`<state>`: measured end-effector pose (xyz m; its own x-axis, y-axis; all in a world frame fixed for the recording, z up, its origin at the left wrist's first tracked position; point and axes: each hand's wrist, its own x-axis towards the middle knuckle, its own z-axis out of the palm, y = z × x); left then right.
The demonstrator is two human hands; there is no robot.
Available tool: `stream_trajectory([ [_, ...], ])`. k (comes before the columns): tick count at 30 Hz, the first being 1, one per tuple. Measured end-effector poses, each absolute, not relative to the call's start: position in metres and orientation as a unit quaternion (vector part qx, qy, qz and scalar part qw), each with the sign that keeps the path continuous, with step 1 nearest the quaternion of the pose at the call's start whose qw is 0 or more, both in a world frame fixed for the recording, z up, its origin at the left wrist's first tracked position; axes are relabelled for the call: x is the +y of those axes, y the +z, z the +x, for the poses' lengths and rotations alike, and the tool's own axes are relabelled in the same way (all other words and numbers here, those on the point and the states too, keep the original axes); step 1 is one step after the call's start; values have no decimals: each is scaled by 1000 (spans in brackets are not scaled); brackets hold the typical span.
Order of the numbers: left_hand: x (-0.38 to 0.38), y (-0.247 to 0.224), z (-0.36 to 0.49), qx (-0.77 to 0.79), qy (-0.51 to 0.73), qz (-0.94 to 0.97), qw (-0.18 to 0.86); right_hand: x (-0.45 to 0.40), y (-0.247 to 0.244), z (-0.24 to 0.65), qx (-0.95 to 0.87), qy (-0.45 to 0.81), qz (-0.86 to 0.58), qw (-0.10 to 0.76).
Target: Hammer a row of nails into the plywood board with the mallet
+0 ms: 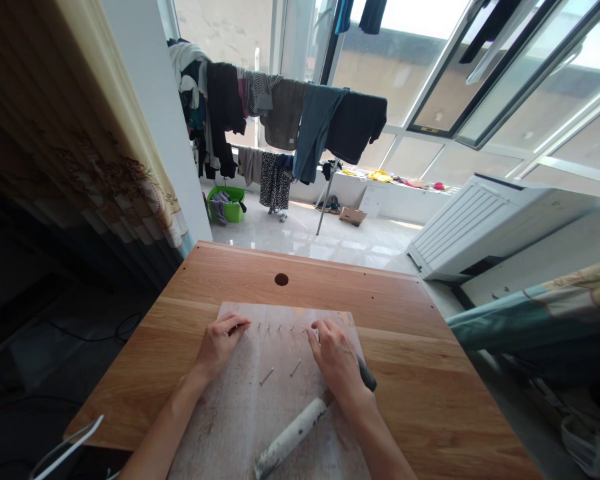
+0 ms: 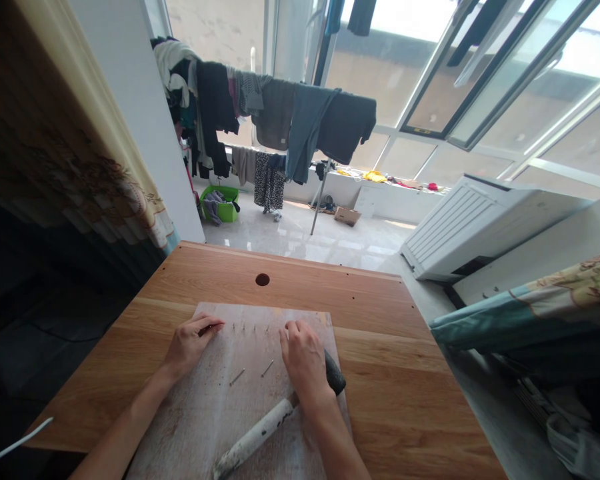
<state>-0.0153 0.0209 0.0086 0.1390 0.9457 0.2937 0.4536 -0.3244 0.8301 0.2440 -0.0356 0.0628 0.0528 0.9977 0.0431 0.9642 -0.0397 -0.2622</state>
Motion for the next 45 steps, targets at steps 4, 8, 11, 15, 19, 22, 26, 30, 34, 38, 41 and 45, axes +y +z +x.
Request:
stream_trajectory([
  [4,31,28,-15,511,472,672,254,-29,59,245,-676,82,-726,96],
  [8,32,55,-14,503,468,689,232,-26,57,242,-676,92,-726,84],
  [11,14,57,-12,487,433,718,246,-25,56,241,-677,99,-725,82],
  [15,-24,34,-14,453,401,768,213,-24,56,240,-673,103,-728,85],
  [19,-56,10,-18,415,367,814,178,-23,53,239,-670,103,-731,86],
  [22,-70,2,-21,412,330,832,169,-22,52,239,-671,99,-730,88],
  [26,-76,0,-25,420,334,825,175,-21,52,239,-680,98,-720,94],
  [30,-77,3,-30,444,377,793,177,-21,51,240,-686,103,-712,110],
  [34,-75,4,-34,472,399,767,172,-20,47,243,-688,113,-705,133],
  [38,-71,1,-34,481,407,759,162,-19,43,246,-689,121,-697,159],
  [41,-70,-2,-33,493,405,753,161,-17,40,248,-690,127,-691,174],
  [45,-69,-6,-34,509,407,739,171,-16,37,252,-697,136,-679,186],
])
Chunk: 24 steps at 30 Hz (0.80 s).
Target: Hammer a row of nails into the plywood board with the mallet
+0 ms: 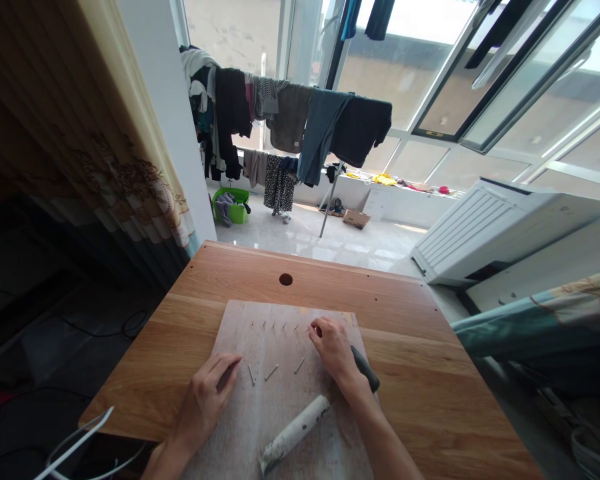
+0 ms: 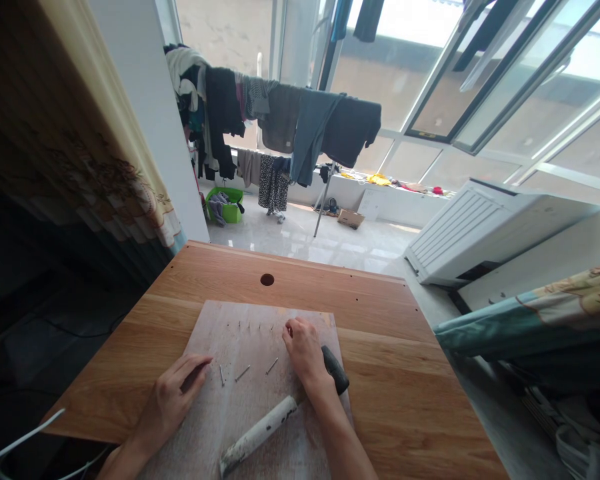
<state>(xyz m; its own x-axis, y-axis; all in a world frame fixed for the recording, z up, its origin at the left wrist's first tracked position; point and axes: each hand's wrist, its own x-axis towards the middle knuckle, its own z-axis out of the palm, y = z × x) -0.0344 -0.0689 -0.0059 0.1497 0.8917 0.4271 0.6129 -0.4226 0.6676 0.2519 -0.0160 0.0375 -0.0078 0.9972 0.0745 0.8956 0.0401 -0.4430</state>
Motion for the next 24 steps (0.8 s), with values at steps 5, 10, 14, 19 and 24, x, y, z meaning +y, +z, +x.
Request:
stream_trajectory([
  [5,-66,-3,-35,524,397,728,194,-15,37,257,-711,146,-661,191],
  [10,-53,8,-28,533,385,719,223,-12,39,259,-721,152,-650,189],
  [14,-30,15,-14,545,382,708,235,-10,39,260,-723,156,-647,185],
  [19,1,14,10,541,357,719,252,-13,37,259,-716,149,-658,182],
  [24,15,12,21,535,318,731,279,-14,35,256,-711,140,-665,181],
])
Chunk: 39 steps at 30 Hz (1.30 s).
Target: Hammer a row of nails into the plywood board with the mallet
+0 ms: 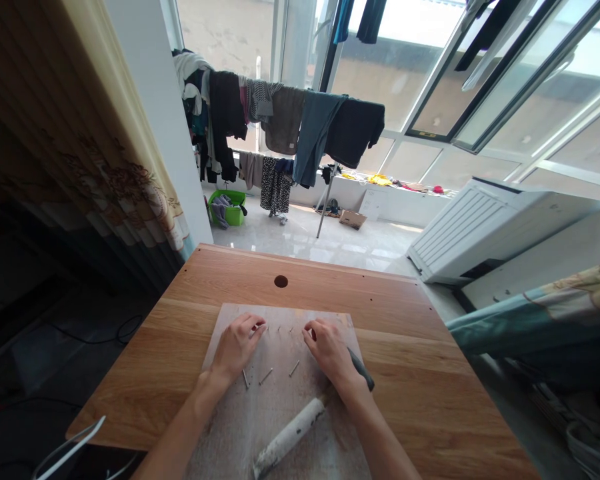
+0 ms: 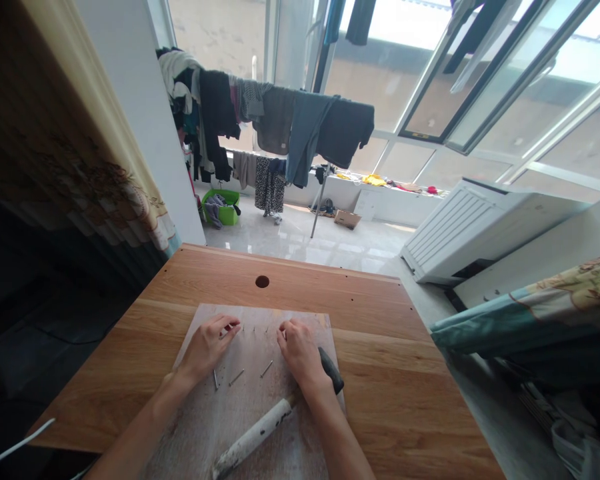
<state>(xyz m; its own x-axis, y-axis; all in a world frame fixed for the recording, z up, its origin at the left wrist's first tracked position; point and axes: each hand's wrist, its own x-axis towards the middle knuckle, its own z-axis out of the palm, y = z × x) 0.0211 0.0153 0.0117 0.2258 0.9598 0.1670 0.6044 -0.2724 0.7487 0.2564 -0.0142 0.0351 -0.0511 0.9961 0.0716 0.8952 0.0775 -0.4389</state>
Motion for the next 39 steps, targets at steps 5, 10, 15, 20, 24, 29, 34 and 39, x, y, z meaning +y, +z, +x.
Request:
stream_trajectory([
  [5,14,12,18,524,348,725,280,-14,34,255,-713,132,-662,191],
  [10,12,6,11,504,364,738,262,-14,36,253,-717,118,-651,218],
  [15,35,13,-1,454,372,769,254,-7,75,258,-728,82,-622,276],
  [20,57,57,-14,445,411,766,213,-23,100,246,-780,52,-552,288],
  [24,33,76,-14,409,379,810,183,-60,69,222,-839,39,-480,253],
  [29,-27,49,-12,339,303,879,143,-83,39,215,-869,85,-464,149],
  [34,-62,29,-20,337,227,903,139,-65,48,229,-832,135,-516,151],
  [39,-52,39,-16,375,251,870,201,-28,50,237,-738,113,-640,180],
])
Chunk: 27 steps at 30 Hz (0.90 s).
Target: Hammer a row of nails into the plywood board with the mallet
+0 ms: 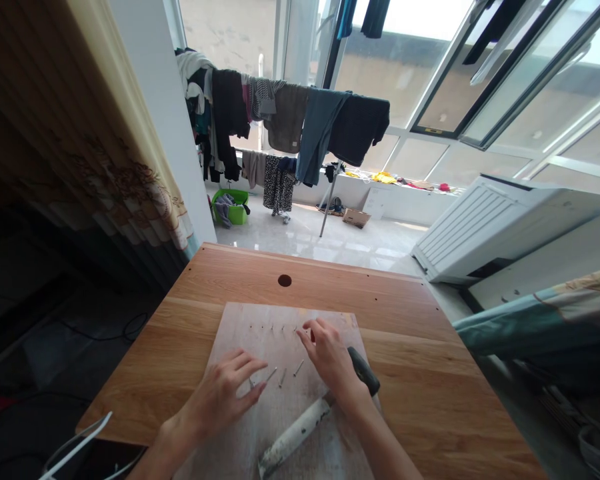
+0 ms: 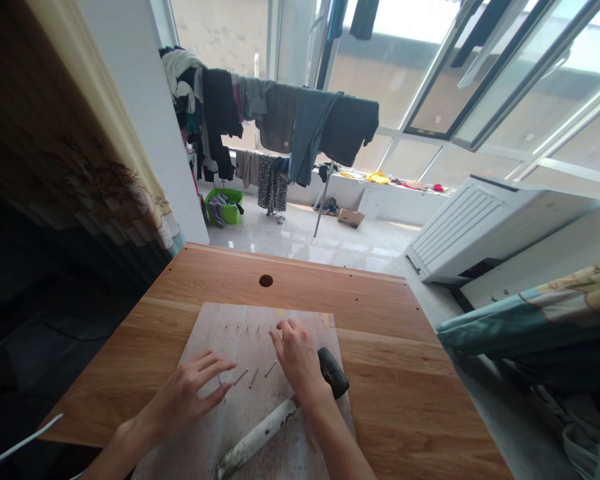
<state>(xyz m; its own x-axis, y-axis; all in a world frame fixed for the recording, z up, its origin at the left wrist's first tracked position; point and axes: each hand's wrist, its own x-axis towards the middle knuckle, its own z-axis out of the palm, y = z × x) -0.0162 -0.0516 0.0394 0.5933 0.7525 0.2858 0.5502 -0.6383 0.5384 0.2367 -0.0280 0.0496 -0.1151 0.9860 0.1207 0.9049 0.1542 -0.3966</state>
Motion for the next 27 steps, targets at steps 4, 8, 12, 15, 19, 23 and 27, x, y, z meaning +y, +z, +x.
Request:
stream_trajectory([
  [4,-22,40,2,439,302,821,206,-12,44,230,-717,116,-665,174],
  [8,5,32,20,457,283,816,212,-13,43,223,-713,117,-672,164],
  [12,19,30,27,450,230,839,202,-15,44,222,-706,115,-680,160],
  [15,24,31,25,441,208,849,204,-16,41,220,-703,114,-684,159],
  [19,27,32,21,430,206,849,229,-14,39,217,-705,113,-679,168],
  [23,30,28,20,423,243,827,280,-8,54,223,-724,111,-653,195],
  [27,34,22,20,417,247,830,277,-14,72,228,-760,102,-605,214],
])
